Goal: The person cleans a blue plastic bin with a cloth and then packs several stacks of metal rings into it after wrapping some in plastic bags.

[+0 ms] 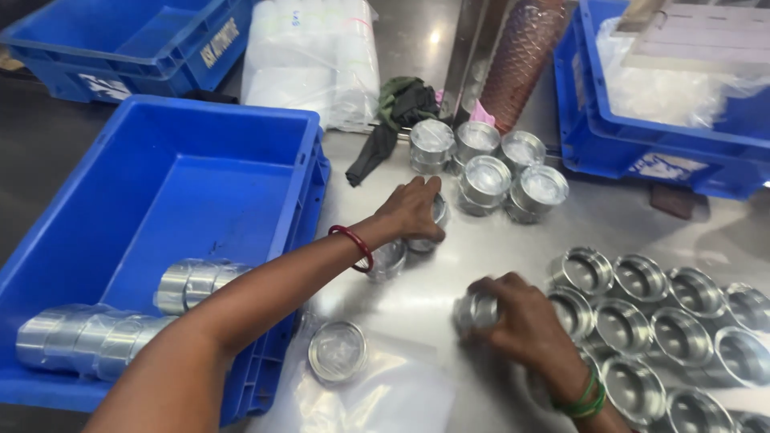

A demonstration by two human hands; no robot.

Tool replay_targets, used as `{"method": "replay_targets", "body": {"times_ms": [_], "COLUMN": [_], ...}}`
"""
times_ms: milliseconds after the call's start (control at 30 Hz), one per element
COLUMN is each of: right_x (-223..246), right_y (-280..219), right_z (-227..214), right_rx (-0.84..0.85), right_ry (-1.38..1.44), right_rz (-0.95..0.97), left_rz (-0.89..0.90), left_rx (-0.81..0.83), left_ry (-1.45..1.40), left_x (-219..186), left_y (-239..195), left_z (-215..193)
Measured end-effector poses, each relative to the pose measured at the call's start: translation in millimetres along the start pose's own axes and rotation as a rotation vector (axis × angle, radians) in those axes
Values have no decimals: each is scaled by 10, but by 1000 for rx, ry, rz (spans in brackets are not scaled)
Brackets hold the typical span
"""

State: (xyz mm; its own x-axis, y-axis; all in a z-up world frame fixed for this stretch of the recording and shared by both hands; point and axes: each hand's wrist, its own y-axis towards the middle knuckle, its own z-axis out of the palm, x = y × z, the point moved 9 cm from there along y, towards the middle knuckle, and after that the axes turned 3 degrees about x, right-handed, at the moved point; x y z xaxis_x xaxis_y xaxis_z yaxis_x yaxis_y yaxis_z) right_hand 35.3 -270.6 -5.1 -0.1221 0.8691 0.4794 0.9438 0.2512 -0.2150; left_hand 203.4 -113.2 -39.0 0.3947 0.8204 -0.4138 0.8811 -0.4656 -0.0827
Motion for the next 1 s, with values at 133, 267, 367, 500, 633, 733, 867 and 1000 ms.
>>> {"method": "replay_targets", "body": {"times_ms": [133, 267, 367, 500, 633, 733, 867, 1000], "right_x": [-178, -275, -345, 20, 30, 440, 1572, 2768], "right_y": [-260, -512, -678, -819, -659, -552, -461, -178], "right_z": [-105, 41, 267, 242, 280, 102, -204, -165], "right_rx": [-359, -478, -468, -292, -256, -302, -481, -439], "right_ry": [122, 360, 232, 54, -4, -27, -45, 131], "right_rz": [16, 34, -31, 59, -38, -216, -546, -782], "left_rz": [89, 257, 439, 792, 634, 523, 489, 228], "left_rx": [91, 411, 512, 397, 354, 355, 64, -13], "left_ry": [-303, -935, -596, -253, -28, 2, 265, 502], "left_x": [-327, -664, -819, -1172, -1303, -1118, -769, -121], "left_y": [-311, -610, -809, -1118, -1327, -1418, -1867, -2524], "left_z": [280, 545, 609, 576, 475, 183, -856, -1867]}}
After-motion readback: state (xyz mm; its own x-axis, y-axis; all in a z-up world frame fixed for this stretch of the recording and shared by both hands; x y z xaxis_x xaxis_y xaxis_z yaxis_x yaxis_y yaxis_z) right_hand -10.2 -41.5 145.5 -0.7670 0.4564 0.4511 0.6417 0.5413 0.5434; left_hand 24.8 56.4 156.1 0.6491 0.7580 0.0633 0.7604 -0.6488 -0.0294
